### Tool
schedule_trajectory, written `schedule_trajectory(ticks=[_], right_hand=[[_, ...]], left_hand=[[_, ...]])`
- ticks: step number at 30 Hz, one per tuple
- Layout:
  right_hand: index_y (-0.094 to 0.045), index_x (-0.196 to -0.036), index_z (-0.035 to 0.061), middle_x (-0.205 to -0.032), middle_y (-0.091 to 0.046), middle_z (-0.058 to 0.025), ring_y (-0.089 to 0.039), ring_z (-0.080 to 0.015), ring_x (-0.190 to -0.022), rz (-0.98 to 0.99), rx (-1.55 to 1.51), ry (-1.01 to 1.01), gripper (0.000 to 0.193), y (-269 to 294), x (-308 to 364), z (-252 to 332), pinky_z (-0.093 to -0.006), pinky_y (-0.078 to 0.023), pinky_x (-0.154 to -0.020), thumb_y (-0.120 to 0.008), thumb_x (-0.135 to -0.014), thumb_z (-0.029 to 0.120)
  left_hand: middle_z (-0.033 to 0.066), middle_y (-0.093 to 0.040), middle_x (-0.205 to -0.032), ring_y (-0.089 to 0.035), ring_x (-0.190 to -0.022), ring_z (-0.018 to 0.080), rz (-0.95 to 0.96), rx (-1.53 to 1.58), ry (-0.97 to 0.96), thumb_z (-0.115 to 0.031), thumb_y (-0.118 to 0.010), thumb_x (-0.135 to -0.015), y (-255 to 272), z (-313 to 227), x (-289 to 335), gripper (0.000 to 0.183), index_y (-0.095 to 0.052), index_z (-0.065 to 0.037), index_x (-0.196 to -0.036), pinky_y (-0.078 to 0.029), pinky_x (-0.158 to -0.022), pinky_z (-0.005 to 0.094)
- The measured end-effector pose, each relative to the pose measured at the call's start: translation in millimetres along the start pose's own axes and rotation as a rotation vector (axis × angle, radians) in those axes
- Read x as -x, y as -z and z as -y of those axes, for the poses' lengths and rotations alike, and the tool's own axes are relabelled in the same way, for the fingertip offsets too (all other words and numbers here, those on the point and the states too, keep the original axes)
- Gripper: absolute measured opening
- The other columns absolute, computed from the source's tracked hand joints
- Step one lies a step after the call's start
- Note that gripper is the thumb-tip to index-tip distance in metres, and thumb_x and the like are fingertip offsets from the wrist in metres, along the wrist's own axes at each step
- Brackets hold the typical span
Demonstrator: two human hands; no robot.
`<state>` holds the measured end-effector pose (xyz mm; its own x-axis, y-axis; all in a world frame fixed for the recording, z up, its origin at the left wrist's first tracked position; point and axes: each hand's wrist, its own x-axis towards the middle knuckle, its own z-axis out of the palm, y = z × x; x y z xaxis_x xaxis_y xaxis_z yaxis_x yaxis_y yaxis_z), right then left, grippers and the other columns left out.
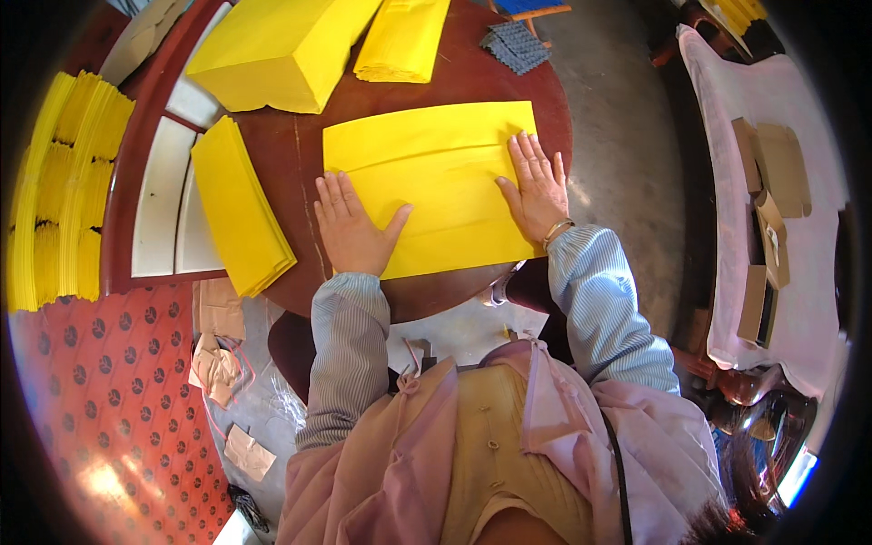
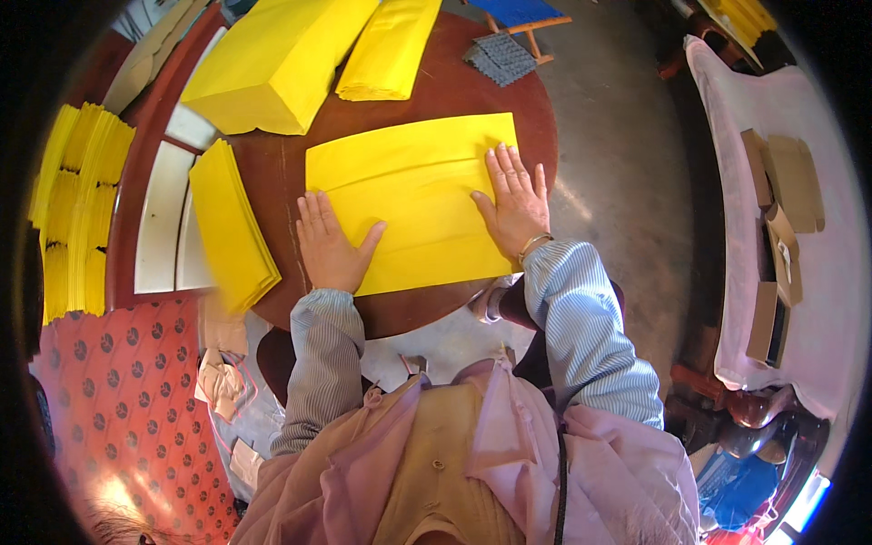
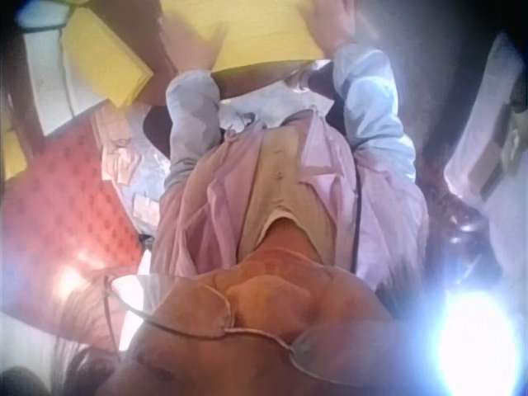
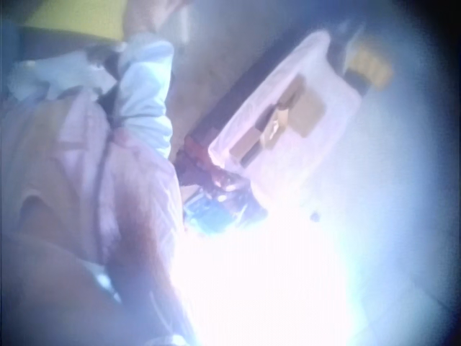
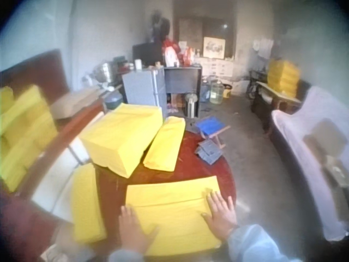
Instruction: The person folds yellow paper sheets by hand on a table, creasing edges and stacking them. They repeatedly pick up sheets, fold them in half, and place them into a growing stack.
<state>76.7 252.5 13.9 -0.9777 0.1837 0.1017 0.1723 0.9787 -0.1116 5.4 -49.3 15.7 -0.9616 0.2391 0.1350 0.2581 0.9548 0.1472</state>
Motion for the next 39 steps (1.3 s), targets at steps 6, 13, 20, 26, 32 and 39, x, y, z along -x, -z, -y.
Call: schedule_trajectory(ticks=[6,13,20,26,32,39], right_hand=[[-0.042,-0.163,0.0171,-0.169,-0.040,-0.0068,-0.032,-0.0218,-0.157,0.009,0.168,0.090,0.060,21.7,-12.0,-7.5,-0.0543,-0.011,-0.132,-0.050,-0.108,0.041],[-0.077,-0.108,0.0124,-0.118,-0.069,-0.0090,-0.054,-0.0328,-0.125,0.240,-0.245,0.167,0.030,55.0,-86.5,-47.3,-0.0529,-0.036,-0.110,-0.076,-0.085,0.031],[-0.062,-0.091,0.0078,-0.082,-0.065,-0.0060,-0.065,-0.0177,-0.078,0.648,-0.622,0.348,0.028,110.8,-113.4,-45.2,-0.0358,-0.051,-0.069,-0.080,-0.086,0.029],[-0.065,-0.115,0.0058,-0.083,-0.068,-0.0015,-0.062,-0.0076,-0.069,0.903,-1.003,0.217,0.028,163.6,-43.1,-29.0,-0.0205,-0.046,-0.063,-0.075,-0.092,0.019],[-0.064,-0.123,0.0016,-0.074,-0.058,0.0071,-0.051,-0.0014,-0.061,0.984,-1.166,0.253,0.029,143.4,17.1,45.4,-0.0212,-0.039,-0.054,-0.074,-0.096,0.010],[-0.060,-0.137,0.0058,-0.072,-0.045,0.0097,-0.039,-0.0007,-0.062,0.852,-1.538,0.441,0.035,80.3,-0.1,247.5,-0.0219,-0.030,-0.054,-0.066,-0.104,0.011]], left_hand=[[0.0252,-0.023,-0.173,-0.013,-0.164,0.0365,-0.039,0.030,-0.003,-0.069,-0.062,-0.095,9.3,0.2,1.8,0.106,-0.026,0.004,-0.164,-0.014,-0.132,0.0522],[0.0221,-0.064,-0.128,-0.058,-0.128,0.0368,-0.025,1.358,0.355,-0.014,-0.075,-0.097,20.4,-15.1,77.2,0.051,-0.053,0.003,-0.140,-0.042,-0.118,0.0484],[0.0126,-0.062,-0.148,-0.054,-0.140,0.0272,0.547,1.231,-0.171,-0.019,-0.044,-0.114,18.4,-48.9,96.6,0.040,-0.056,-0.009,-0.150,-0.041,-0.123,0.0396],[0.0119,-0.066,-0.139,-0.061,-0.133,0.0272,0.402,2.654,0.741,-0.015,-0.069,-0.104,38.6,-94.1,86.1,0.040,-0.057,-0.003,-0.141,-0.046,-0.118,0.0425],[0.0103,-0.069,-0.136,-0.065,-0.126,0.0255,0.102,2.171,0.461,-0.004,-0.071,-0.099,101.1,-8.8,75.0,0.041,-0.060,-0.003,-0.138,-0.051,-0.110,0.0405],[0.0124,-0.070,-0.132,-0.070,-0.119,0.0242,0.242,1.760,0.240,-0.005,-0.075,-0.096,187.4,202.3,-10.0,0.048,-0.058,0.001,-0.140,-0.058,-0.101,0.0386]])
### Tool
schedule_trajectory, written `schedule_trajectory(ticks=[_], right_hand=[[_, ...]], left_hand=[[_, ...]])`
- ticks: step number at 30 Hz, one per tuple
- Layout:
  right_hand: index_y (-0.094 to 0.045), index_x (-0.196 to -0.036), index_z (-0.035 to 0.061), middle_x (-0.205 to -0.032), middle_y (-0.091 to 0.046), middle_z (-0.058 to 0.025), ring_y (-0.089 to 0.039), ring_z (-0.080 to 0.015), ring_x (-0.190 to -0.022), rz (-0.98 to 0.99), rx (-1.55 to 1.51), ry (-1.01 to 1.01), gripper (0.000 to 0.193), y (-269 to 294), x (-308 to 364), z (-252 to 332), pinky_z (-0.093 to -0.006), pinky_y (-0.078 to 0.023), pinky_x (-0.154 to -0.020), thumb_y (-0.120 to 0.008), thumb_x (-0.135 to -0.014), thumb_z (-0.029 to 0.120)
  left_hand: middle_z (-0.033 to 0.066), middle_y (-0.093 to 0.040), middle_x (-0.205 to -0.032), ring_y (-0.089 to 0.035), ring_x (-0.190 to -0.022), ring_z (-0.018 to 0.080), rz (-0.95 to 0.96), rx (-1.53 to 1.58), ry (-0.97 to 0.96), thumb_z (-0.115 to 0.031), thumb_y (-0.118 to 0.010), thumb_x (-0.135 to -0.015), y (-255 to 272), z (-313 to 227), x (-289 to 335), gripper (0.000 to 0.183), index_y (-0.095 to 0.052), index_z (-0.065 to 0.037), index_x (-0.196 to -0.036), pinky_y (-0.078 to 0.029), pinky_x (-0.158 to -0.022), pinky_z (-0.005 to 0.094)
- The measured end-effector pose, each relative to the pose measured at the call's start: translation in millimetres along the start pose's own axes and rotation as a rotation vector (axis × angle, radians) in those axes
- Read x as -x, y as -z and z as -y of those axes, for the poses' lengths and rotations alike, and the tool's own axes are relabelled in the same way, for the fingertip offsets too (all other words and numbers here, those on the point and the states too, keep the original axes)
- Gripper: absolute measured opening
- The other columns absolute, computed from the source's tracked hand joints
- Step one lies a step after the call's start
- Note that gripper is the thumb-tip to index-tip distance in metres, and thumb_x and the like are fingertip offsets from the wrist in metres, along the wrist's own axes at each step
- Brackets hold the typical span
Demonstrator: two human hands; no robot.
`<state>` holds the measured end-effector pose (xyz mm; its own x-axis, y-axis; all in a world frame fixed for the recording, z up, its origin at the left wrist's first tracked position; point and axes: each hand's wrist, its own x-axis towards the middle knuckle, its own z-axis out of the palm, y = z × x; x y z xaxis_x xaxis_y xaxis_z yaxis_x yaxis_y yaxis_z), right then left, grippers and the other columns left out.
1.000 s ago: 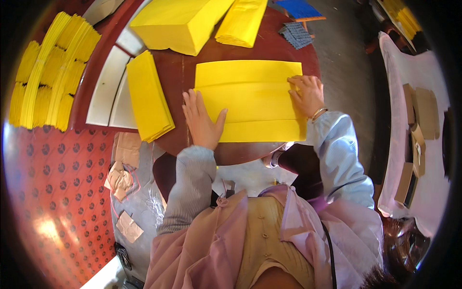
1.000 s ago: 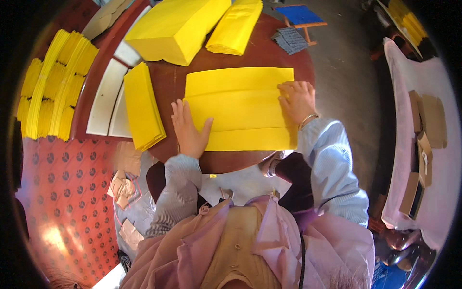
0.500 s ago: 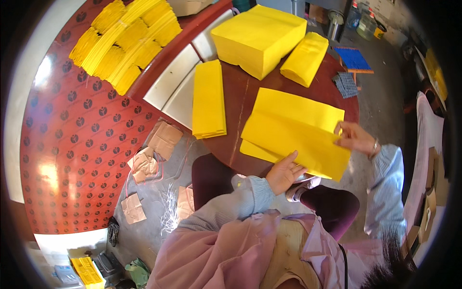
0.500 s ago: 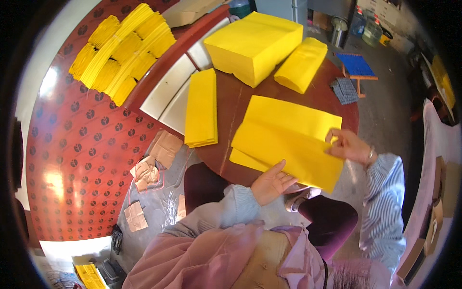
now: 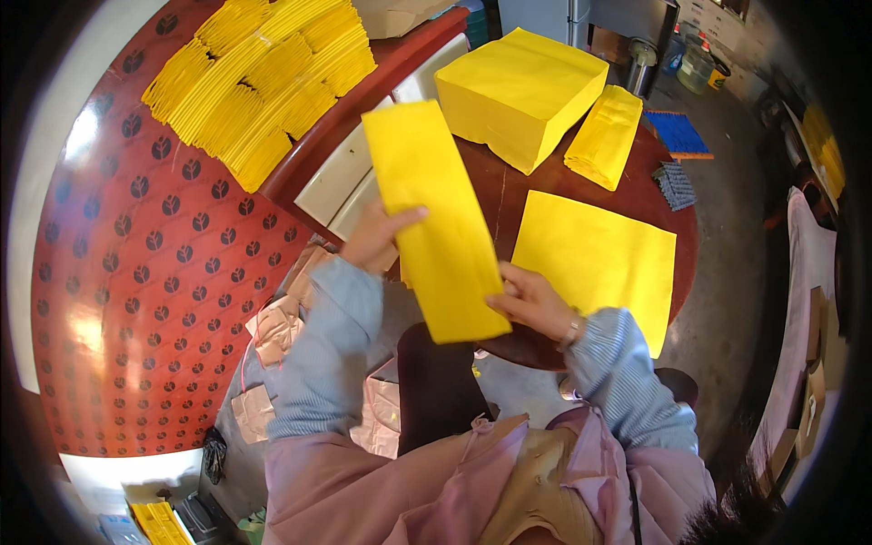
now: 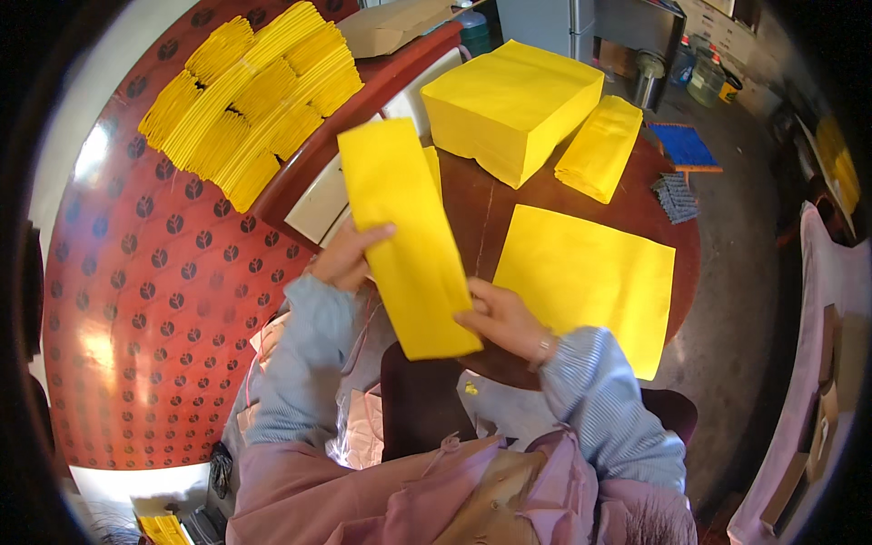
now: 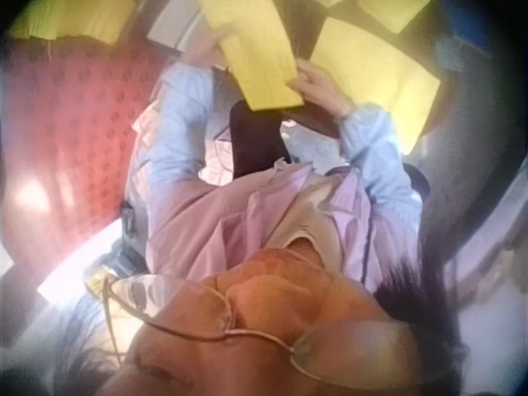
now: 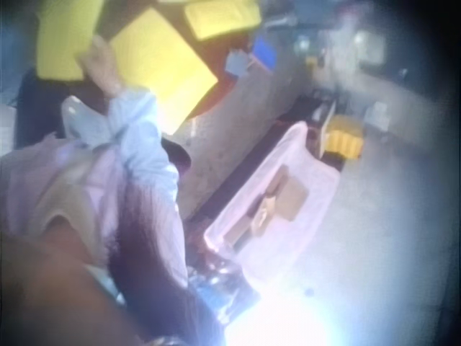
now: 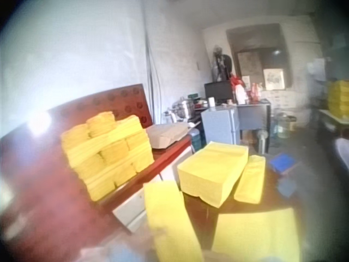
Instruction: The person folds yellow paper sheets by hand on a table, creasing edges and stacking them. They repeatedly pick up sheets, fold them in half, and place them into a growing stack.
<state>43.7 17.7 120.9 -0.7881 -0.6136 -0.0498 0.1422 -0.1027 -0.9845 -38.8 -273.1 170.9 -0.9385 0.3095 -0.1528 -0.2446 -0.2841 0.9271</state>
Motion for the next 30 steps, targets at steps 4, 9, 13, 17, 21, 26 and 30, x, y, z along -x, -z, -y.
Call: schedule_trajectory(ticks=[4,9,13,17,21,26,30], right_hand=[[-0.062,-0.133,0.0028,-0.072,-0.059,0.0026,-0.053,-0.0059,-0.061,-0.158,0.091,0.030,0.034,-12.5,-87.1,-22.9,-0.0236,-0.044,-0.058,-0.067,-0.101,0.012],[-0.064,-0.130,0.0020,-0.073,-0.067,-0.0013,-0.061,-0.0087,-0.063,-0.286,0.071,-0.170,0.037,5.3,-142.0,-64.6,-0.0261,-0.048,-0.058,-0.073,-0.096,0.015],[-0.063,-0.126,0.0005,-0.074,-0.068,-0.0022,-0.062,-0.0090,-0.061,-0.325,-0.006,-0.156,0.034,11.2,-142.8,-91.5,-0.0263,-0.048,-0.057,-0.073,-0.096,0.014],[-0.063,-0.123,0.0004,-0.074,-0.068,-0.0020,-0.061,-0.0088,-0.059,-0.329,-0.027,-0.113,0.033,8.5,-139.6,-96.1,-0.0260,-0.048,-0.054,-0.073,-0.095,0.014],[-0.065,-0.120,0.0005,-0.072,-0.068,-0.0012,-0.060,-0.0086,-0.058,-0.325,0.039,-0.112,0.032,8.2,-138.4,-89.4,-0.0261,-0.047,-0.054,-0.075,-0.094,0.016],[-0.065,-0.118,0.0015,-0.078,-0.068,0.0003,-0.063,-0.0073,-0.069,-0.275,0.186,-0.169,0.027,11.0,-133.8,-83.0,-0.0222,-0.048,-0.063,-0.075,-0.097,0.015],[-0.066,-0.097,0.0007,-0.068,-0.070,-0.0045,-0.070,-0.0132,-0.056,-0.312,-0.021,-0.196,0.023,2.9,-125.7,-82.7,-0.0249,-0.050,-0.048,-0.077,-0.097,0.022]], left_hand=[[0.0136,-0.070,-0.133,-0.070,-0.118,0.0254,0.062,0.005,-0.011,-0.005,-0.073,-0.097,72.3,-23.2,-71.6,0.049,-0.056,0.001,-0.143,-0.057,-0.103,0.0392],[0.0149,-0.066,-0.139,-0.070,-0.119,0.0242,-0.032,-0.050,0.098,-0.010,-0.070,-0.100,116.5,35.0,-140.3,0.051,-0.053,0.004,-0.145,-0.058,-0.102,0.0369],[0.0203,-0.069,-0.130,-0.072,-0.116,0.0280,-0.321,-0.180,0.192,-0.009,-0.073,-0.098,125.0,66.4,-150.0,0.055,-0.049,0.009,-0.145,-0.060,-0.101,0.0368],[0.0240,-0.068,-0.127,-0.073,-0.113,0.0299,-0.347,-0.091,0.194,-0.007,-0.073,-0.098,124.1,65.6,-144.5,0.054,-0.048,0.011,-0.143,-0.062,-0.098,0.0365],[0.0260,-0.068,-0.128,-0.074,-0.111,0.0309,-0.343,-0.067,0.163,-0.005,-0.071,-0.098,122.4,64.5,-145.1,0.054,-0.048,0.010,-0.144,-0.062,-0.097,0.0371],[0.0243,-0.069,-0.128,-0.075,-0.108,0.0309,-0.392,-0.132,0.188,-0.004,-0.071,-0.097,123.0,68.5,-147.7,0.054,-0.048,0.009,-0.144,-0.063,-0.095,0.0377],[0.0210,-0.070,-0.126,-0.075,-0.106,0.0295,-0.386,-0.193,0.150,-0.004,-0.072,-0.094,132.8,74.0,-153.3,0.055,-0.049,0.009,-0.143,-0.064,-0.091,0.0389]])
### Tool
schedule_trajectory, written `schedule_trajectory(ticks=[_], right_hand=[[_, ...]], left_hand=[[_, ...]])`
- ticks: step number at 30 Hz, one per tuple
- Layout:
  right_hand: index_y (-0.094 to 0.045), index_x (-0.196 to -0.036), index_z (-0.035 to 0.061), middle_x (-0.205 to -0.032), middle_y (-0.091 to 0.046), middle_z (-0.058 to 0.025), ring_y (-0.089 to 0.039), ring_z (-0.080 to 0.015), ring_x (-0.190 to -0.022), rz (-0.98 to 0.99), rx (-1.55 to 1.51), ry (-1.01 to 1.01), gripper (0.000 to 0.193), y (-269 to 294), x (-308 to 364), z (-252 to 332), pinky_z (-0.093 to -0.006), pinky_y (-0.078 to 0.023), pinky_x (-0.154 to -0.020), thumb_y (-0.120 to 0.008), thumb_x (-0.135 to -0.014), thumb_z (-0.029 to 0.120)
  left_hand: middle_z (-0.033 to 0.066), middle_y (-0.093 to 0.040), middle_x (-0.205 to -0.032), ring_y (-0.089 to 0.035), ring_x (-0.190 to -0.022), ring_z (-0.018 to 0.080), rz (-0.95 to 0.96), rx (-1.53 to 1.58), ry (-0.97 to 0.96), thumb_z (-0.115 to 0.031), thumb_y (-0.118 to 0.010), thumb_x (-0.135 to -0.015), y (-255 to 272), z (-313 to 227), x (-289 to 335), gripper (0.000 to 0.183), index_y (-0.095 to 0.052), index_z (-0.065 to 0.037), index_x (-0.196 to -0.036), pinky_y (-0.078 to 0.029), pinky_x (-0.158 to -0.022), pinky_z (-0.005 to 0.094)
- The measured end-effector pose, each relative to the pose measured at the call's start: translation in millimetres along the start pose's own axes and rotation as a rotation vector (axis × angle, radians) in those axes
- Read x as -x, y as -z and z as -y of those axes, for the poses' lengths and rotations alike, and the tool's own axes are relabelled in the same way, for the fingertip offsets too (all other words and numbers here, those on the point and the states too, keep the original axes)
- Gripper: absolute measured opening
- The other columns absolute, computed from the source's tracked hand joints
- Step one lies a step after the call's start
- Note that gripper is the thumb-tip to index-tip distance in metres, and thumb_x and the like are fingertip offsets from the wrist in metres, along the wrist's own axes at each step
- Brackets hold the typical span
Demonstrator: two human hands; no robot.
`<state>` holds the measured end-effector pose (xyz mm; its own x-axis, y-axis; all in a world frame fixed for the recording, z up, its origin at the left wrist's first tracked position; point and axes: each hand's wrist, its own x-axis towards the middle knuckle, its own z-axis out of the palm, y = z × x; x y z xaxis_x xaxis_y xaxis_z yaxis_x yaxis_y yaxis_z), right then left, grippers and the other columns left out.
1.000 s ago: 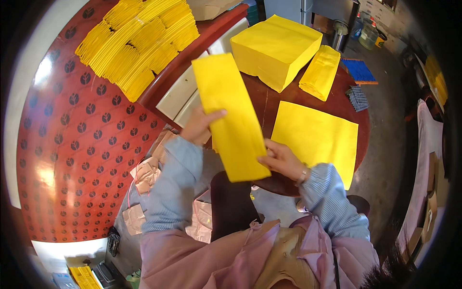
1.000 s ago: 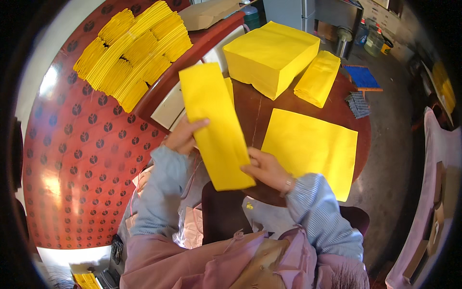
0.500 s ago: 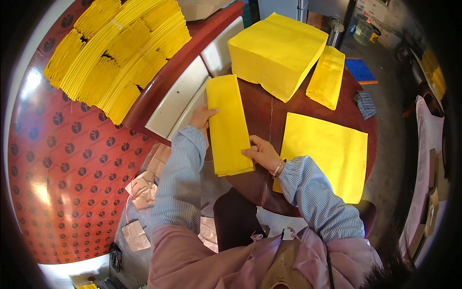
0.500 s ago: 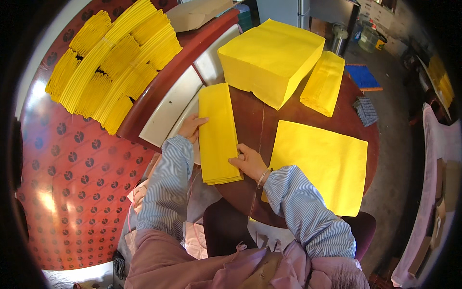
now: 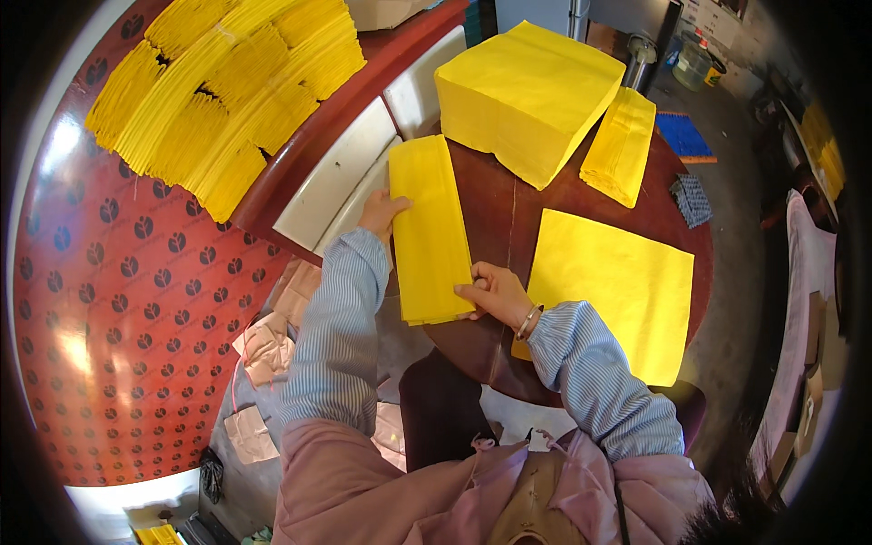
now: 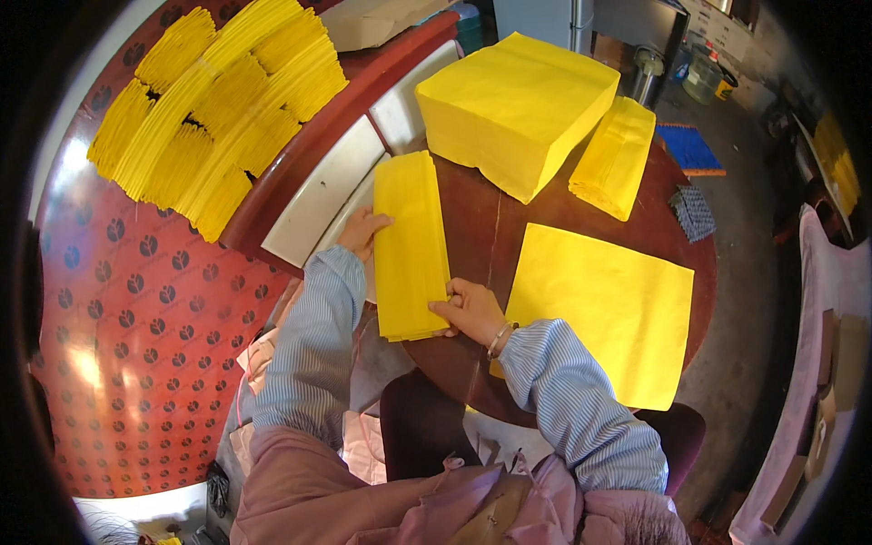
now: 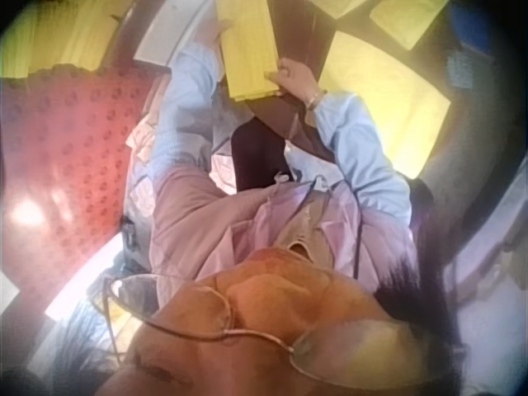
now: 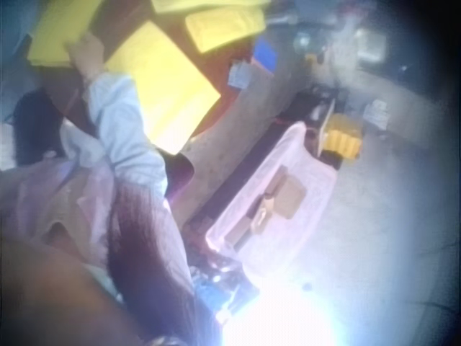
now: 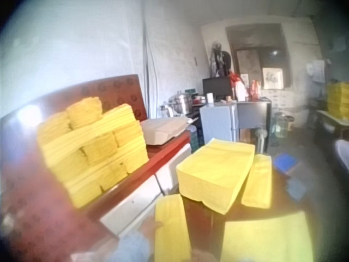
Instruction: The person folds yellow paper sheets by hand on a table, creasing edges and stacking them. They repeatedly pick up sheets, fold them in half, and place them into a growing stack.
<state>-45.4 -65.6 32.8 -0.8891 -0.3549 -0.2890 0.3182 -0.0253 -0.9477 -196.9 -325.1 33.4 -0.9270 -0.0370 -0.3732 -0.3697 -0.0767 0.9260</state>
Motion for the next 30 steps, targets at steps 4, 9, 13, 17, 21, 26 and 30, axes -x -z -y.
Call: schedule_trajectory(ticks=[4,9,13,17,21,26,30], right_hand=[[-0.062,-0.083,0.0031,-0.068,-0.072,-0.0073,-0.071,-0.0119,-0.054,-0.009,0.111,-0.032,0.036,3.8,11.3,-5.2,-0.0248,-0.049,-0.044,-0.075,-0.100,0.031],[-0.069,-0.088,0.0017,-0.072,-0.075,-0.0070,-0.068,-0.0091,-0.055,0.002,0.071,-0.051,0.037,8.0,19.3,-10.2,-0.0236,-0.048,-0.047,-0.065,-0.106,0.034],[-0.069,-0.087,0.0020,-0.072,-0.075,-0.0064,-0.067,-0.0085,-0.055,-0.012,0.151,-0.021,0.036,6.6,21.7,-8.4,-0.0237,-0.049,-0.047,-0.065,-0.106,0.032],[-0.070,-0.086,0.0026,-0.070,-0.074,-0.0053,-0.067,-0.0084,-0.054,-0.031,0.252,-0.015,0.033,4.8,21.4,-5.1,-0.0242,-0.050,-0.048,-0.066,-0.105,0.029],[-0.070,-0.085,0.0022,-0.068,-0.074,-0.0048,-0.067,-0.0087,-0.054,-0.024,0.294,-0.009,0.033,5.0,21.3,-1.0,-0.0247,-0.050,-0.048,-0.067,-0.105,0.029],[-0.070,-0.086,0.0011,-0.067,-0.073,-0.0054,-0.067,-0.0095,-0.053,-0.031,0.327,0.005,0.035,3.6,22.8,3.1,-0.0262,-0.051,-0.051,-0.067,-0.104,0.030],[-0.069,-0.085,0.0001,-0.065,-0.072,-0.0072,-0.068,-0.0131,-0.052,-0.023,0.398,0.019,0.038,4.2,23.0,9.1,-0.0289,-0.053,-0.053,-0.063,-0.106,0.031]], left_hand=[[0.0218,-0.071,-0.122,-0.075,-0.103,0.0297,0.147,0.016,-0.054,-0.006,-0.071,-0.094,10.3,10.1,-15.6,0.049,-0.055,0.010,-0.137,-0.064,-0.089,0.0405],[0.0233,-0.069,-0.127,-0.074,-0.109,0.0313,0.072,-0.032,-0.026,-0.008,-0.070,-0.096,6.1,8.6,-17.1,0.052,-0.051,0.013,-0.140,-0.063,-0.093,0.0400],[0.0246,-0.067,-0.131,-0.073,-0.112,0.0328,-0.012,-0.049,-0.017,-0.007,-0.072,-0.097,-6.3,-3.2,2.6,0.057,-0.047,0.014,-0.143,-0.062,-0.096,0.0392],[0.0268,-0.065,-0.133,-0.072,-0.114,0.0342,-0.070,-0.052,-0.006,-0.007,-0.073,-0.097,-13.9,-8.9,15.2,0.059,-0.045,0.014,-0.146,-0.061,-0.098,0.0389],[0.0289,-0.063,-0.136,-0.070,-0.119,0.0346,-0.014,-0.067,-0.016,-0.008,-0.072,-0.098,-11.8,-10.0,13.6,0.060,-0.044,0.015,-0.146,-0.060,-0.099,0.0363],[0.0308,-0.055,-0.144,-0.062,-0.130,0.0383,-0.273,-0.521,-0.230,-0.015,-0.079,-0.092,-16.1,-11.5,21.3,0.061,-0.052,0.006,-0.143,-0.055,-0.106,0.0460],[0.0285,-0.042,-0.159,-0.040,-0.149,0.0428,-0.255,-1.086,-0.779,-0.026,-0.079,-0.092,-28.4,0.3,64.9,0.067,-0.052,-0.003,-0.149,-0.037,-0.122,0.0517]])
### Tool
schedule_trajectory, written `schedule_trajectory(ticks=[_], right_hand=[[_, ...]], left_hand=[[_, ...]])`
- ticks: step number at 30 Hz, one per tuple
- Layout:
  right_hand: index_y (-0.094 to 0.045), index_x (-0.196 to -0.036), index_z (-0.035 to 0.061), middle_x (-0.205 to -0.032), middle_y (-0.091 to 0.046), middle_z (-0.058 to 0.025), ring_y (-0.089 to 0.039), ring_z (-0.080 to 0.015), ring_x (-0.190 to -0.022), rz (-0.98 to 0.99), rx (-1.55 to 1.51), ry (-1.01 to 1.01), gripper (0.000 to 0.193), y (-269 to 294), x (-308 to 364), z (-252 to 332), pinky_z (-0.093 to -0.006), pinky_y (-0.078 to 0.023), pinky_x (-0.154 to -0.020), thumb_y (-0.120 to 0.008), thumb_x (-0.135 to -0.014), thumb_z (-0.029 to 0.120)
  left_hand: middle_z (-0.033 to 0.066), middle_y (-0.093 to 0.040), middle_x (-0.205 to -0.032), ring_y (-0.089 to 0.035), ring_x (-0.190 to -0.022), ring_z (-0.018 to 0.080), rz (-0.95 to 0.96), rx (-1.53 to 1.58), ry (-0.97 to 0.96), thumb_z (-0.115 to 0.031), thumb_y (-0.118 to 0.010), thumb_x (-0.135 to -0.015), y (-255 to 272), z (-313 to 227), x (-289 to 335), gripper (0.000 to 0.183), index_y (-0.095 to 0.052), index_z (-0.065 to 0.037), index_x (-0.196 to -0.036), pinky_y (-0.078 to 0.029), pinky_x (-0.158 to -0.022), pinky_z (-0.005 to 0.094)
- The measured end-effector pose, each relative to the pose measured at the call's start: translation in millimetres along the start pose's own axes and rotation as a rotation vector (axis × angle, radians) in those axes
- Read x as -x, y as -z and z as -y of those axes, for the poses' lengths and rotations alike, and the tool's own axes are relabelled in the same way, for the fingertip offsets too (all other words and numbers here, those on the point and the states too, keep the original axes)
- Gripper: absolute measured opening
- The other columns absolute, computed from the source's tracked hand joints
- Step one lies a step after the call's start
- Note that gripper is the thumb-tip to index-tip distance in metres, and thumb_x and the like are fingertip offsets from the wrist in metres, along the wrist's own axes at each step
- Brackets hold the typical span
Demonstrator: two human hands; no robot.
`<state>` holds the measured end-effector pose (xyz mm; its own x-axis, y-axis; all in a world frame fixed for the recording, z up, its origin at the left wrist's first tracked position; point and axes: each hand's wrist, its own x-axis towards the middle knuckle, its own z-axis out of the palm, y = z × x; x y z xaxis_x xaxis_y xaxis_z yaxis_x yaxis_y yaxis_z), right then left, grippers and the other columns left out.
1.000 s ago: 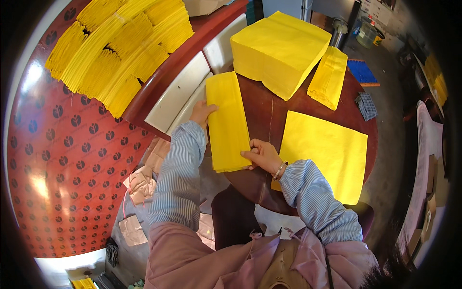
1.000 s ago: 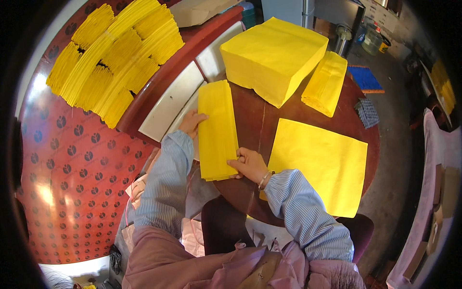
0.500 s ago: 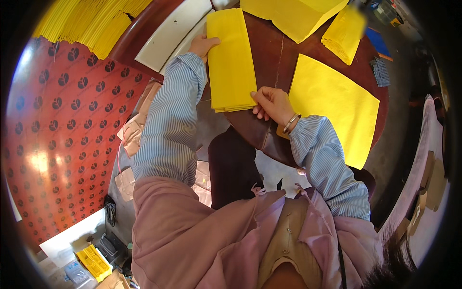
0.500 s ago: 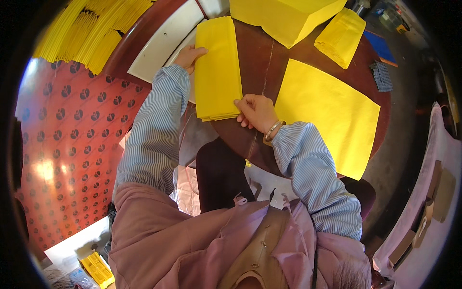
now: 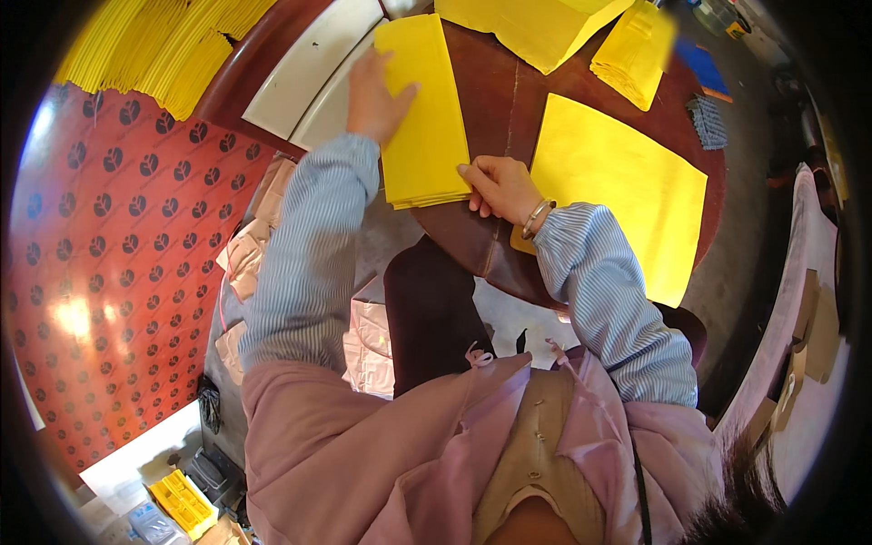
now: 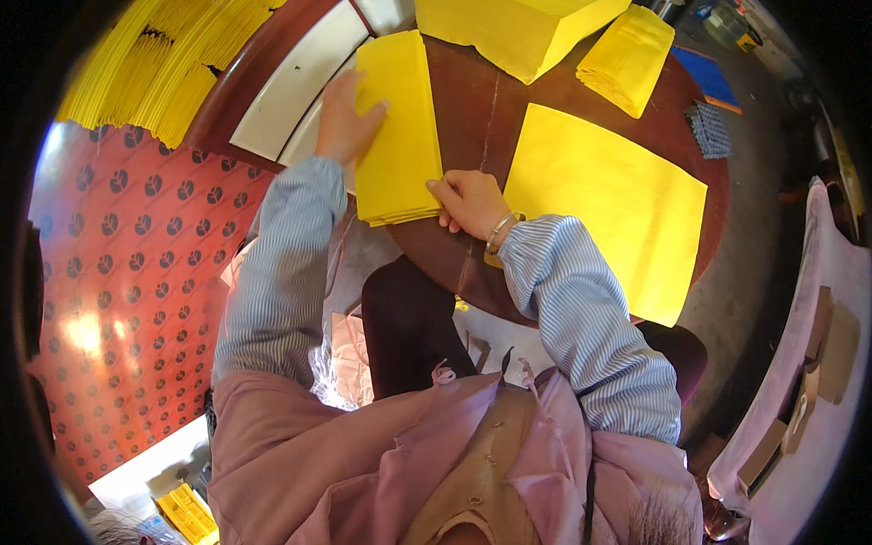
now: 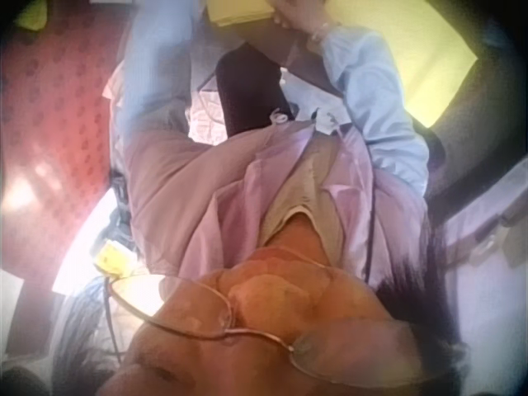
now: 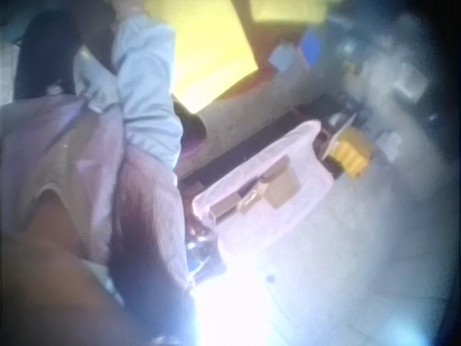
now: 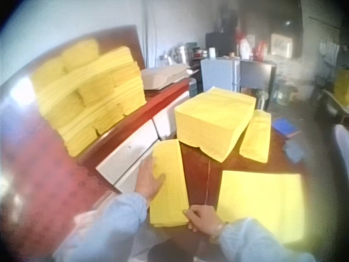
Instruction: The person folds yellow paper sheets by hand on a table, creasing edges and stacking them. They repeatedly pick up sheets, fold them in half, and place them into a growing stack.
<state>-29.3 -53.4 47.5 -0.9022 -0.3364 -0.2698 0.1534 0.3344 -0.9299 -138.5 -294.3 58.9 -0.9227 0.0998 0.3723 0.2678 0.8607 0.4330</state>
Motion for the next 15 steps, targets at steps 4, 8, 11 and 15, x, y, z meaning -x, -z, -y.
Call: schedule_trajectory(ticks=[4,8,11,15], right_hand=[[-0.068,-0.086,0.0004,-0.064,-0.071,-0.0087,-0.068,-0.0165,-0.051,-0.005,0.027,0.012,0.038,5.1,1.9,9.5,-0.0310,-0.053,-0.053,-0.060,-0.107,0.030],[-0.067,-0.087,0.0023,-0.067,-0.072,-0.0090,-0.069,-0.0169,-0.054,-0.081,0.079,0.071,0.031,18.9,15.4,8.4,-0.0313,-0.053,-0.054,-0.063,-0.106,0.027],[-0.070,-0.091,0.0033,-0.075,-0.074,-0.0098,-0.072,-0.0175,-0.063,-0.184,0.059,0.272,0.022,59.5,41.4,-14.1,-0.0306,-0.055,-0.060,-0.068,-0.103,0.022],[-0.076,-0.107,0.0029,-0.092,-0.078,-0.0132,-0.077,-0.0227,-0.088,-0.685,0.390,0.342,0.020,196.3,72.3,-70.9,-0.0336,-0.059,-0.077,-0.076,-0.097,0.020]], left_hand=[[0.0243,-0.037,-0.165,-0.028,-0.156,0.0452,0.170,-0.058,-0.211,-0.045,-0.069,-0.099,-3.7,-42.9,63.4,0.070,-0.047,-0.014,-0.158,-0.024,-0.126,0.0607],[0.0242,-0.030,-0.170,-0.019,-0.160,0.0446,0.292,-0.218,-0.166,-0.057,-0.060,-0.102,-9.3,-62.6,90.2,0.072,-0.042,-0.023,-0.163,-0.017,-0.124,0.0691],[0.0249,-0.027,-0.171,-0.019,-0.160,0.0482,0.260,-0.251,-0.194,-0.052,-0.062,-0.103,-15.3,-64.5,96.2,0.072,-0.038,-0.023,-0.165,-0.019,-0.123,0.0700],[0.0231,-0.025,-0.173,-0.017,-0.161,0.0464,0.241,-0.288,-0.215,-0.051,-0.062,-0.103,-23.5,-63.1,98.8,0.073,-0.037,-0.023,-0.166,-0.019,-0.123,0.0699]])
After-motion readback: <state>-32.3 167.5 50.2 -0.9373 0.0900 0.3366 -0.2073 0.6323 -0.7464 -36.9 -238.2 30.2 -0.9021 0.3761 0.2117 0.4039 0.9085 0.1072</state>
